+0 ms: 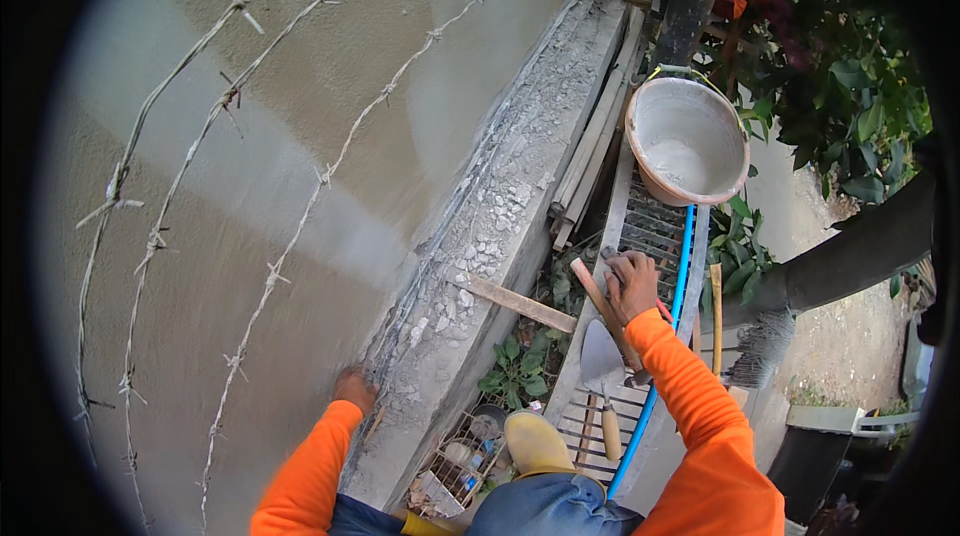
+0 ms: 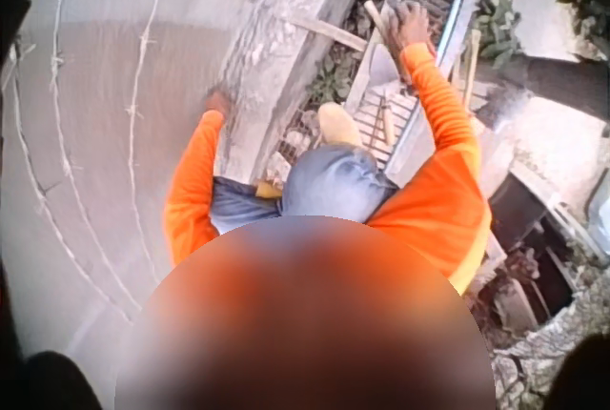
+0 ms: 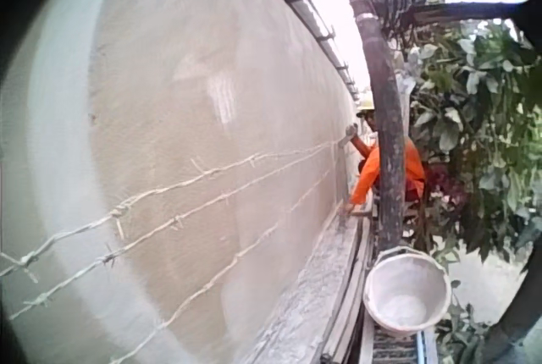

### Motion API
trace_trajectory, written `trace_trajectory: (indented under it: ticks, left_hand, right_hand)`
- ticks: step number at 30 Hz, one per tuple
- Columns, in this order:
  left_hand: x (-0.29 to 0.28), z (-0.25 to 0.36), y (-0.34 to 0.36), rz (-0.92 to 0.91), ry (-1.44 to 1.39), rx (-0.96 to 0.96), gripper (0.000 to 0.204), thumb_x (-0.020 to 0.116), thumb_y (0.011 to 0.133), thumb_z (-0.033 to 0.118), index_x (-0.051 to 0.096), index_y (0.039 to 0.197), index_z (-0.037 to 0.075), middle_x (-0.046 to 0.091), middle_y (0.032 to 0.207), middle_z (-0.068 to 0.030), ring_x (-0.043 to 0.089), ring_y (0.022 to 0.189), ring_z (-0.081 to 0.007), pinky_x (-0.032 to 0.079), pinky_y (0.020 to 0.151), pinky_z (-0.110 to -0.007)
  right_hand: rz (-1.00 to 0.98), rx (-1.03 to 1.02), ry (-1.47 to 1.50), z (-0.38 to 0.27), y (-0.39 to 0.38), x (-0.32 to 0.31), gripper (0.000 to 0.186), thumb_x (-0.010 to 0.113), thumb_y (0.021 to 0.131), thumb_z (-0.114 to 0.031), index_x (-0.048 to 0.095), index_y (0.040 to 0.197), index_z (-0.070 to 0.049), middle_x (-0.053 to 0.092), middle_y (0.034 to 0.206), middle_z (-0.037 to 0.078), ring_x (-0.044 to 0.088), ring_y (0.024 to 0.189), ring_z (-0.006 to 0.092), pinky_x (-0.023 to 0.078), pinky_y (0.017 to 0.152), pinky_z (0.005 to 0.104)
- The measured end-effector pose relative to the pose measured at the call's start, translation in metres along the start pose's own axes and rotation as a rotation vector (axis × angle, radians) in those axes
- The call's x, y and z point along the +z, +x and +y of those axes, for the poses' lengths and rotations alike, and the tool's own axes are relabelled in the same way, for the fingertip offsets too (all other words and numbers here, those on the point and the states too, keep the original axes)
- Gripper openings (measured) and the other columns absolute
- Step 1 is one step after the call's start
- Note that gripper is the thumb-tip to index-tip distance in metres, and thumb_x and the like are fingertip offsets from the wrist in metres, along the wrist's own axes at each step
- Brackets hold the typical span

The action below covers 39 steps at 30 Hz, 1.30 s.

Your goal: The person applies and smooths wet plaster along the base of a concrete wall using a trowel and a wooden float. They repeatedly scoop plaster from a nearby bucket and spread it evenly along the wall edge while standing on a scaffold.

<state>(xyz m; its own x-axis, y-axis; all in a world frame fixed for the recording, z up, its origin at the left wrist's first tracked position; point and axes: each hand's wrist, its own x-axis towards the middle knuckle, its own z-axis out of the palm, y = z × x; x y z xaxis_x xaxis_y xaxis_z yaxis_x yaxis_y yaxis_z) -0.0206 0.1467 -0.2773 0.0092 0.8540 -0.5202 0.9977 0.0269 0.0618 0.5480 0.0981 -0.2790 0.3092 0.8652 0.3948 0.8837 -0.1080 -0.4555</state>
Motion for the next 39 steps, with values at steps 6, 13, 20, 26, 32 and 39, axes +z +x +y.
trace_trajectory:
  ticks: [6,13,20,26,32,39]
  left_hand:
    - [0.024,0.004,0.017,-0.116,-0.134,-0.183,0.066,0.067,0.09,0.026,0.043,0.149,0.01,0.054,0.137,-0.029,0.053,0.127,-0.0435,0.041,0.11,-0.044]
    - [-0.007,0.0,0.005,-0.005,-0.109,-0.041,0.049,0.076,0.084,0.032,0.067,0.127,0.01,0.07,0.11,-0.0221,0.066,0.107,-0.0354,0.05,0.098,-0.041]
    - [-0.012,0.008,0.004,0.137,-0.119,-0.025,0.039,0.077,0.082,0.037,0.076,0.111,0.011,0.073,0.104,-0.0182,0.069,0.098,-0.0355,0.053,0.092,-0.041]
    - [-0.029,0.028,-0.014,0.295,-0.142,0.009,0.023,0.07,0.085,0.022,0.074,0.1,0.005,0.071,0.106,-0.0204,0.067,0.099,-0.0404,0.053,0.091,-0.045]
    - [-0.054,0.021,-0.041,0.409,-0.15,0.038,0.025,0.062,0.092,0.027,0.071,0.099,0.006,0.069,0.098,-0.022,0.065,0.092,-0.0443,0.051,0.084,-0.052]
    - [0.01,0.046,-0.025,0.248,-0.288,-0.175,0.029,0.06,0.083,0.003,0.065,0.111,0.005,0.059,0.129,-0.0167,0.066,0.108,-0.0372,0.053,0.09,-0.053]
  right_hand:
    - [0.018,0.036,0.14,-0.034,-0.018,0.006,0.021,0.067,0.084,-0.015,0.068,0.105,-0.012,0.055,0.11,0.014,0.051,0.106,0.0372,0.041,0.093,0.0484]
    - [-0.03,0.025,0.19,-0.048,-0.034,-0.008,0.022,0.068,0.083,-0.011,0.067,0.105,-0.013,0.056,0.112,0.014,0.051,0.108,0.0381,0.041,0.094,0.0499]
    - [-0.042,0.082,0.305,-0.057,-0.049,-0.009,0.018,0.067,0.083,-0.009,0.068,0.1,-0.009,0.056,0.109,0.017,0.054,0.102,0.0366,0.044,0.09,0.045]
    - [-0.034,0.074,0.317,-0.056,-0.064,-0.008,0.013,0.064,0.086,-0.008,0.067,0.099,-0.007,0.058,0.102,0.016,0.057,0.098,0.036,0.046,0.09,0.0442]
    - [-0.021,0.085,0.255,-0.039,-0.074,-0.007,0.013,0.06,0.089,-0.006,0.064,0.101,-0.003,0.056,0.104,0.016,0.055,0.101,0.0347,0.043,0.093,0.0429]
    - [-0.17,-0.126,-0.29,-0.004,-0.108,0.05,0.032,0.055,0.099,-0.032,0.066,0.115,-0.006,0.059,0.115,0.019,0.056,0.108,0.0401,0.046,0.09,0.0503]
